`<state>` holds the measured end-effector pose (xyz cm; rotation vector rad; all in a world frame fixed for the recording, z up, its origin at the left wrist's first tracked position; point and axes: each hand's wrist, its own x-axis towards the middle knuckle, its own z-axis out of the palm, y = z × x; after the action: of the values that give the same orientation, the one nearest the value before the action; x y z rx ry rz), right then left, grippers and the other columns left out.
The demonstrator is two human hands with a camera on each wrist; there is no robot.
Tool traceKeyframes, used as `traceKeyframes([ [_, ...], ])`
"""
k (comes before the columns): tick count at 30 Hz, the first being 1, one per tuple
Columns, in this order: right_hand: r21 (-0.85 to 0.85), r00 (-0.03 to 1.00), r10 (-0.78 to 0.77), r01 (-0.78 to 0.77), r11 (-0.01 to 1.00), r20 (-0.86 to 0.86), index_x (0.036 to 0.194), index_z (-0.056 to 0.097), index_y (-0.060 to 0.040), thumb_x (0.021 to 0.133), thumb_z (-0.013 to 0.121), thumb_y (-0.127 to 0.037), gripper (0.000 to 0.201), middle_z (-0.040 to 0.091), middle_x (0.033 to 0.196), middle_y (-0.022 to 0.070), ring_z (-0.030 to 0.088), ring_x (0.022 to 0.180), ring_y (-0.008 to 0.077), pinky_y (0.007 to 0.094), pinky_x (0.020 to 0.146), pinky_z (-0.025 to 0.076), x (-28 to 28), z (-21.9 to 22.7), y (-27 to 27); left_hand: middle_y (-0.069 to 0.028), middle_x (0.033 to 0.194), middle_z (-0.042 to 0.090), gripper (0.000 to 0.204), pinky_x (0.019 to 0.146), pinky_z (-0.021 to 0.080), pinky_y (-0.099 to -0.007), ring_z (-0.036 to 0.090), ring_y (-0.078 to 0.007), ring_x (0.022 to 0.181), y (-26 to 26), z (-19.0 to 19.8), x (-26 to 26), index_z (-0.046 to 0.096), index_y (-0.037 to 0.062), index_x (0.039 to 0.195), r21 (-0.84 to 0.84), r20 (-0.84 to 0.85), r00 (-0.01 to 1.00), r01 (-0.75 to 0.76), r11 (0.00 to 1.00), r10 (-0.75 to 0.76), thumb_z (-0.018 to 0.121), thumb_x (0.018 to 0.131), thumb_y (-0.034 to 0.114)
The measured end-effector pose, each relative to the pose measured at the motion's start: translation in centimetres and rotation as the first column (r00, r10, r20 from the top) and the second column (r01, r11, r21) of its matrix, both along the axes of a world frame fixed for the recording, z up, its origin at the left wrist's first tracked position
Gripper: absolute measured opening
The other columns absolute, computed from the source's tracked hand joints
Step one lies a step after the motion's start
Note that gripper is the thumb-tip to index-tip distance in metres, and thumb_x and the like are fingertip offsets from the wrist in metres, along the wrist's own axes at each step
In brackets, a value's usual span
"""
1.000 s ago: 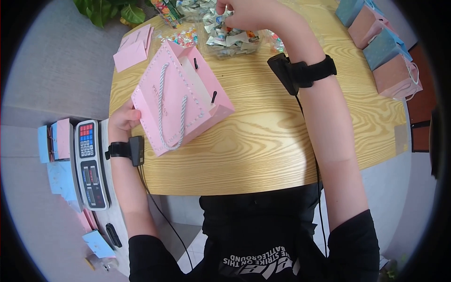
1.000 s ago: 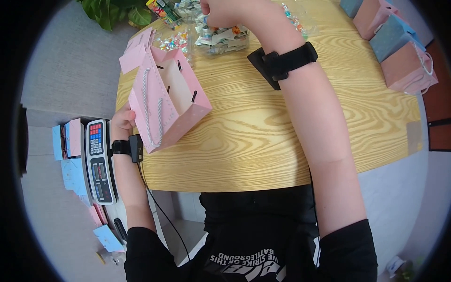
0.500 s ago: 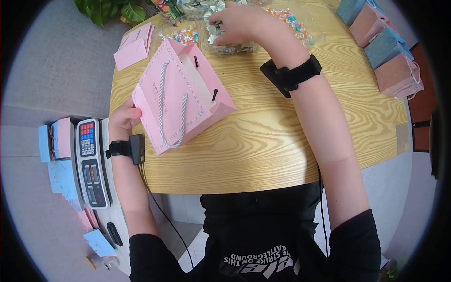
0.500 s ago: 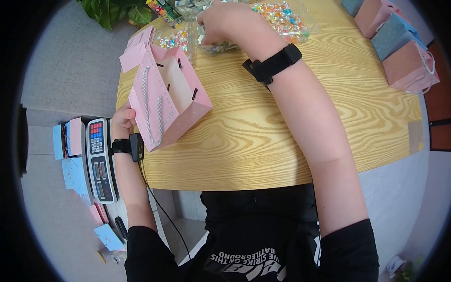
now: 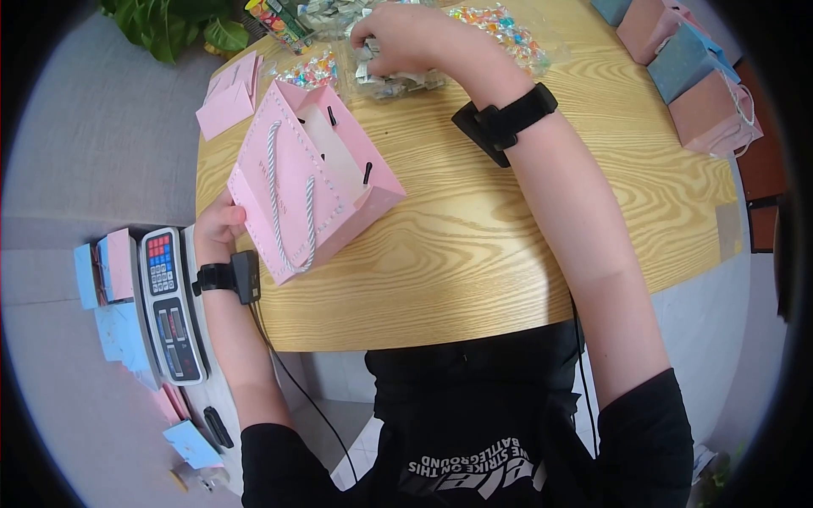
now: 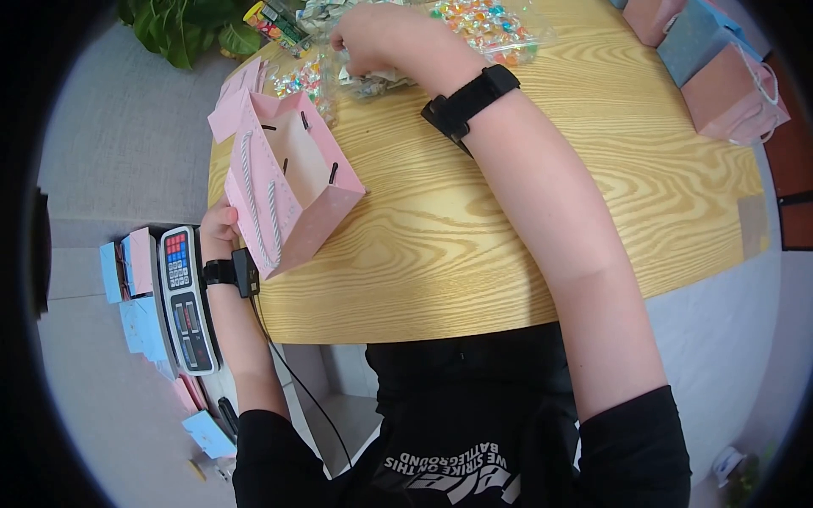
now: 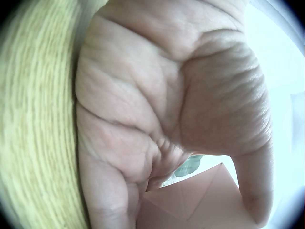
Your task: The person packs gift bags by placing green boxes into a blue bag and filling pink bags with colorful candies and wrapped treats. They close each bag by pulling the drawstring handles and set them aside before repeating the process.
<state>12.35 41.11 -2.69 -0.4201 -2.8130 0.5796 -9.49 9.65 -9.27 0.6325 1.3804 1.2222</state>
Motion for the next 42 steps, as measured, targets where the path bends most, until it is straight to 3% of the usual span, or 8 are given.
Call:
traceKeyframes([
  [16, -0.031, 0.962, -0.004, -0.005, 1.000, -0.272, 0.095, 0.069, -0.0085, 0.065, 0.066, -0.013, 0.031, 0.065, 0.083, 0.0203, 0.064, 0.076, 0.0305, 0.0358, 0.070, 0.051, -1.6, -0.9, 1.5, -0.0094, 0.133, 0.045, 0.102, 0.098, 0.039, -0.0316, 0.045, -0.0195, 0.120, 0.1, -0.4, 0.1, 0.026, -0.0020, 0.139, 0.033, -0.010, 1.000, 0.017, 0.999, -0.016, 0.083, 0.060, 0.028],
  [21, -0.438, 0.987, -0.102, 0.039, 0.898, -0.122, 0.093, 0.069, -0.0078, 0.066, 0.065, -0.012, 0.027, 0.063, 0.064, 0.0142, 0.060, 0.053, 0.0222, 0.0324, 0.054, 0.050, 0.4, 1.7, 0.3, -0.0094, 0.133, 0.044, 0.103, 0.098, 0.038, -0.0309, 0.045, -0.0194, 0.121, 0.2, 0.0, 0.5, 0.026, -0.0016, 0.139, 0.015, -0.022, 1.000, 0.002, 1.000, -0.001, 0.083, 0.059, 0.027],
  [28, -0.307, 0.936, -0.032, -0.082, 0.948, -0.350, 0.093, 0.068, -0.0076, 0.069, 0.065, -0.015, 0.025, 0.061, 0.063, 0.0106, 0.057, 0.051, 0.0161, 0.0298, 0.048, 0.047, -1.6, -0.2, 2.2, -0.0095, 0.132, 0.045, 0.101, 0.098, 0.039, -0.0307, 0.046, -0.0194, 0.120, 0.3, 0.2, 0.5, 0.026, -0.0015, 0.139, 0.001, -0.013, 1.000, 0.017, 1.000, -0.017, 0.082, 0.060, 0.024],
  [31, -0.506, 0.950, -0.131, -0.032, 0.862, -0.284, 0.093, 0.068, -0.0070, 0.069, 0.065, -0.015, 0.026, 0.062, 0.065, 0.0097, 0.057, 0.052, 0.0161, 0.0300, 0.051, 0.047, -0.8, 1.4, 1.7, -0.0099, 0.131, 0.046, 0.099, 0.097, 0.040, -0.0307, 0.047, -0.0195, 0.119, 0.2, 0.1, 0.2, 0.026, -0.0015, 0.138, -0.006, 0.017, 0.999, 0.037, 0.999, -0.037, 0.082, 0.060, 0.023],
  [34, -0.343, 0.922, -0.033, -0.110, 0.933, -0.385, 0.094, 0.068, -0.0068, 0.068, 0.065, -0.016, 0.027, 0.063, 0.067, 0.0080, 0.057, 0.055, 0.0159, 0.0298, 0.055, 0.047, 0.3, 3.6, 1.3, -0.0104, 0.130, 0.047, 0.097, 0.097, 0.040, -0.0311, 0.049, -0.0196, 0.117, 0.2, 0.2, 0.1, 0.027, -0.0018, 0.138, -0.016, 0.026, 0.999, 0.040, 0.999, -0.040, 0.081, 0.061, 0.022],
  [36, -0.469, 0.985, 0.116, -0.163, 0.868, -0.128, 0.095, 0.067, -0.0056, 0.067, 0.065, -0.015, 0.030, 0.064, 0.070, 0.0071, 0.058, 0.062, 0.0162, 0.0290, 0.060, 0.048, 3.1, 7.0, -1.0, -0.0104, 0.129, 0.048, 0.097, 0.097, 0.040, -0.0313, 0.049, -0.0197, 0.117, 0.1, 0.0, 0.1, 0.027, -0.0019, 0.138, -0.003, 0.027, 0.999, 0.029, 1.000, -0.029, 0.081, 0.061, 0.022],
  [40, -0.322, 0.936, 0.265, -0.331, 0.887, -0.232, 0.096, 0.067, -0.0045, 0.066, 0.064, -0.014, 0.032, 0.064, 0.074, 0.0066, 0.058, 0.067, 0.0163, 0.0276, 0.062, 0.047, 3.1, 7.1, -2.9, -0.0102, 0.129, 0.048, 0.096, 0.097, 0.041, -0.0321, 0.049, -0.0197, 0.116, -0.1, -0.4, -0.3, 0.028, -0.0023, 0.137, 0.018, 0.017, 0.999, 0.031, 0.999, -0.031, 0.081, 0.061, 0.021],
  [42, -0.534, 0.778, 0.603, -0.591, 0.605, -0.176, 0.096, 0.066, -0.0025, 0.065, 0.063, -0.012, 0.032, 0.064, 0.075, 0.0073, 0.058, 0.069, 0.0176, 0.0278, 0.064, 0.047, 3.3, 7.3, -2.4, -0.0100, 0.129, 0.048, 0.097, 0.096, 0.041, -0.0319, 0.049, -0.0196, 0.116, -0.2, -0.4, -0.5, 0.028, -0.0022, 0.137, 0.011, 0.017, 0.999, 0.039, 0.999, -0.039, 0.081, 0.060, 0.021],
])
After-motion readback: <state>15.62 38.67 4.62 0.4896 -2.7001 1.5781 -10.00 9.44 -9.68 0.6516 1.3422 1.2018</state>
